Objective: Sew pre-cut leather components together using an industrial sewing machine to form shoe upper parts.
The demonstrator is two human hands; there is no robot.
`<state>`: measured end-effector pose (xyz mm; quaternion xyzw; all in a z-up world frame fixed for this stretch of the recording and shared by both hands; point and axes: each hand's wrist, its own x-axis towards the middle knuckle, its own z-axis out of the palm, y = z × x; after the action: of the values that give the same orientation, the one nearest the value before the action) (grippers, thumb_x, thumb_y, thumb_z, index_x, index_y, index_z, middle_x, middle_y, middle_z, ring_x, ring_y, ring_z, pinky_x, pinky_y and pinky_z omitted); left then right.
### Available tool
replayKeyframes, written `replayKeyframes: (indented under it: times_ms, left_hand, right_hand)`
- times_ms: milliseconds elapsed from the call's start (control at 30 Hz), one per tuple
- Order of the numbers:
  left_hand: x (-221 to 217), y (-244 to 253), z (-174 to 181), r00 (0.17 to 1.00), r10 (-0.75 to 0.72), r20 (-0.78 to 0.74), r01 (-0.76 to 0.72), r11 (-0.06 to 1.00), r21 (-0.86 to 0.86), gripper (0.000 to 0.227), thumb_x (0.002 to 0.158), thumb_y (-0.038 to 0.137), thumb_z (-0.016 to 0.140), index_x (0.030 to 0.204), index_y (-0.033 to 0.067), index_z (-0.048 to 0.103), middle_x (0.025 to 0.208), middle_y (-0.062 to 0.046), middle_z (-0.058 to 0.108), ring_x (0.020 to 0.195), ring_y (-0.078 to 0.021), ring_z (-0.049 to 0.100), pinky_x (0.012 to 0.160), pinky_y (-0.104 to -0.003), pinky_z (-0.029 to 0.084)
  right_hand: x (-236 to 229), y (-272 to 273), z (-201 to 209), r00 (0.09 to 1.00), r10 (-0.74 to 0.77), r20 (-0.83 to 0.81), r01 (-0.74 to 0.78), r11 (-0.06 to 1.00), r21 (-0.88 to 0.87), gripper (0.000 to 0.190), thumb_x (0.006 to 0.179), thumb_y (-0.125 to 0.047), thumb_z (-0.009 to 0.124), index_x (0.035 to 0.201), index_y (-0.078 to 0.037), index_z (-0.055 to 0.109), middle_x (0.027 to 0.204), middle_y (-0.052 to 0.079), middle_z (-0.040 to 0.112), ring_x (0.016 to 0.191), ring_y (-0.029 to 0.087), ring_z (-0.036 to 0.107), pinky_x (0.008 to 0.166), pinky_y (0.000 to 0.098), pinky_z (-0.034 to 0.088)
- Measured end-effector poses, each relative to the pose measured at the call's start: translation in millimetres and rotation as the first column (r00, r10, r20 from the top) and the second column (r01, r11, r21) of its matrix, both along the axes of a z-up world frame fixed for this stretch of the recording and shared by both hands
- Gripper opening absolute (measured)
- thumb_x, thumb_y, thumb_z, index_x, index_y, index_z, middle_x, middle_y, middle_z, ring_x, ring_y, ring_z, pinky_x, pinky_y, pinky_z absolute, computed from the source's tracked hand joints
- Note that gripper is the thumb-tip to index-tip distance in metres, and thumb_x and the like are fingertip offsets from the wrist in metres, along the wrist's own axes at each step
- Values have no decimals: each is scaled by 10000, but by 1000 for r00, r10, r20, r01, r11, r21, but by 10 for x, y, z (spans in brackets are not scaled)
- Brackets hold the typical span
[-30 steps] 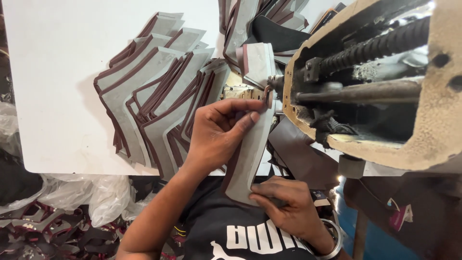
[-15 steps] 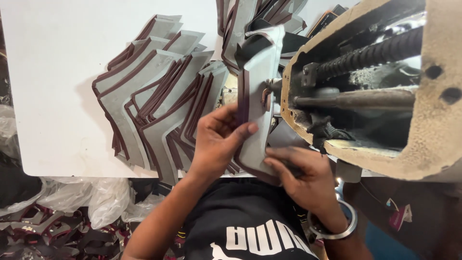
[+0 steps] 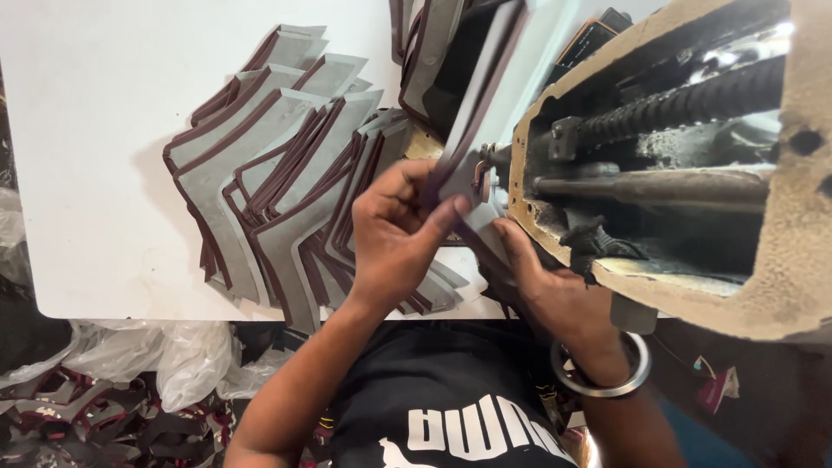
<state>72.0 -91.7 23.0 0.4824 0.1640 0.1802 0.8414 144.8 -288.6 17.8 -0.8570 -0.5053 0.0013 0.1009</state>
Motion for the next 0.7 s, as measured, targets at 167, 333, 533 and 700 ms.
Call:
replayKeyframes:
  times_ms: [167, 333, 533, 700]
  left_hand:
    - [-65, 45, 32, 996, 52, 66, -51, 999, -4, 523, 953, -12, 700, 1422, 45, 477, 1127, -76, 737, 1017, -97, 714, 904, -233, 593]
    - [-360, 117, -153, 985, -152, -84, 160, 982, 100, 304, 982, -91, 675, 1272, -5, 700, 1166, -64, 739, 1035, -79, 677, 903, -226, 575]
    - [-410, 229, -151, 955, -291, -59, 296, 944, 147, 276, 973, -89, 700, 1238, -19, 729, 1087, -34, 708, 1005, -75, 661, 867, -222, 561]
    - [-254, 233, -92, 963, -265, -44, 268, 953, 144, 364, 952, -85, 721, 1306, -11, 687, 1149, -38, 689, 1034, -72, 658, 883, -212, 567]
  right_hand:
    - [-342, 306, 213, 690, -195, -697, 584, 719, 377, 186, 923, -39, 787, 1093, 27, 753, 998, 77, 771, 873, 116, 720, 751, 201, 567]
    - [-455, 315, 239, 701, -146, -698, 552, 731, 402, 117, 875, -14, 822, 961, 37, 761, 804, 75, 772, 656, 50, 679, 580, 191, 520]
    - [-461, 313, 247, 686, -121, -717, 528, 761, 377, 102, 880, -23, 801, 949, 43, 763, 780, 86, 776, 632, 60, 679, 550, 208, 508]
    - [-393, 382, 337, 636, -64, -769, 523, 768, 369, 100, 964, -44, 712, 974, 43, 761, 812, 79, 792, 702, 86, 743, 632, 213, 578]
